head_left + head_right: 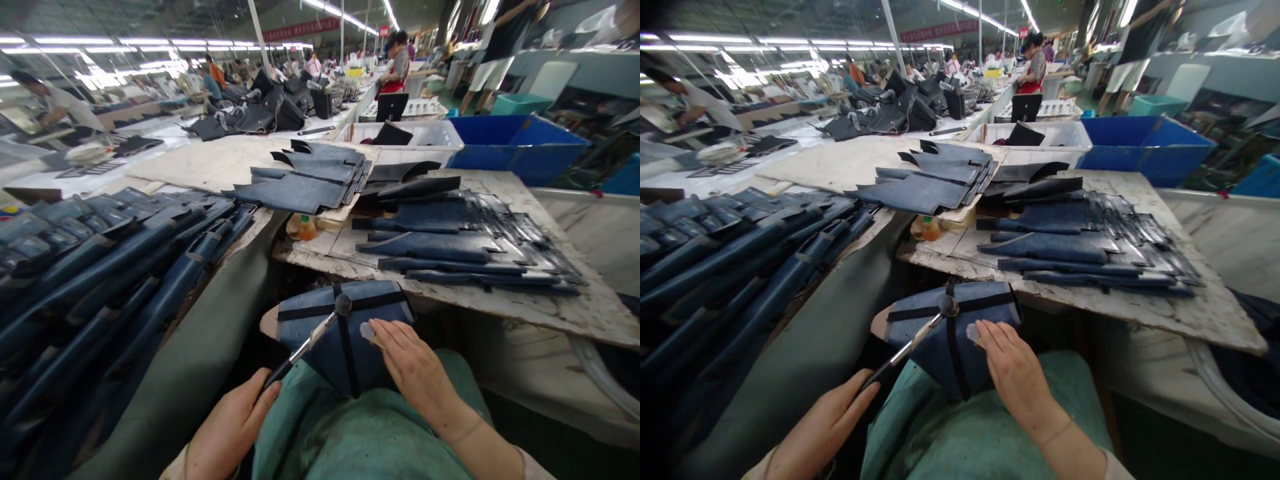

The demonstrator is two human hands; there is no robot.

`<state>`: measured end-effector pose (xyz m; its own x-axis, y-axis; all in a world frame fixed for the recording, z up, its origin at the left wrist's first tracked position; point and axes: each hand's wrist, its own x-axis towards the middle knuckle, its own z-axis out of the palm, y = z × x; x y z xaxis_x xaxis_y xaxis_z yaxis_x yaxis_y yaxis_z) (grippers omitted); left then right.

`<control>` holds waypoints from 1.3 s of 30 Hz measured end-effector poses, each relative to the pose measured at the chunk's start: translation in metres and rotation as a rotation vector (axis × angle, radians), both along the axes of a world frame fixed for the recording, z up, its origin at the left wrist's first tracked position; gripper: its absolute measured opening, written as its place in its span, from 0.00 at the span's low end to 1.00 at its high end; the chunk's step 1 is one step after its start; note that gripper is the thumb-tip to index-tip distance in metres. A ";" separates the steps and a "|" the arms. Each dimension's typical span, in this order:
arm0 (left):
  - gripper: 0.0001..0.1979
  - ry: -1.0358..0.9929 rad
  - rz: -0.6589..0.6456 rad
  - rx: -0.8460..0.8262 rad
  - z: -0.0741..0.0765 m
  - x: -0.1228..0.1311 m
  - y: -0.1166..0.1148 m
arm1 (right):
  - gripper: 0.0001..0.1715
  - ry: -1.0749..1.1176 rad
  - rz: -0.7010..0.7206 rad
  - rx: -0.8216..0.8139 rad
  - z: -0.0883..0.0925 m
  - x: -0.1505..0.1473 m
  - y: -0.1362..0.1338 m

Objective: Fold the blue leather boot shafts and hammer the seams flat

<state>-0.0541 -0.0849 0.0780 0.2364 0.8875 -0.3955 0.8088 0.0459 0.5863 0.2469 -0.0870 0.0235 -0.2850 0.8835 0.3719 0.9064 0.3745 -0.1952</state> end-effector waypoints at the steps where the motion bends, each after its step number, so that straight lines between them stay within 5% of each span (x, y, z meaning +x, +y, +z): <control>1: 0.15 -0.003 0.006 0.012 -0.002 -0.001 -0.001 | 0.24 0.004 -0.003 -0.001 0.000 0.000 0.000; 7: 0.15 -0.034 0.043 0.050 -0.013 -0.008 -0.005 | 0.23 0.041 -0.008 0.022 0.000 0.000 0.001; 18: 0.16 -0.039 -0.004 0.032 -0.006 0.008 0.006 | 0.23 0.021 -0.002 0.023 0.001 -0.001 0.003; 39: 0.15 0.052 -0.251 0.122 0.009 0.088 0.044 | 0.25 -0.011 -0.012 0.042 -0.009 0.000 0.000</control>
<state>0.0336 -0.0411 0.0871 0.4368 0.8457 -0.3066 0.8153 -0.2282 0.5322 0.2473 -0.0872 0.0145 -0.2792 0.8703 0.4057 0.9128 0.3717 -0.1692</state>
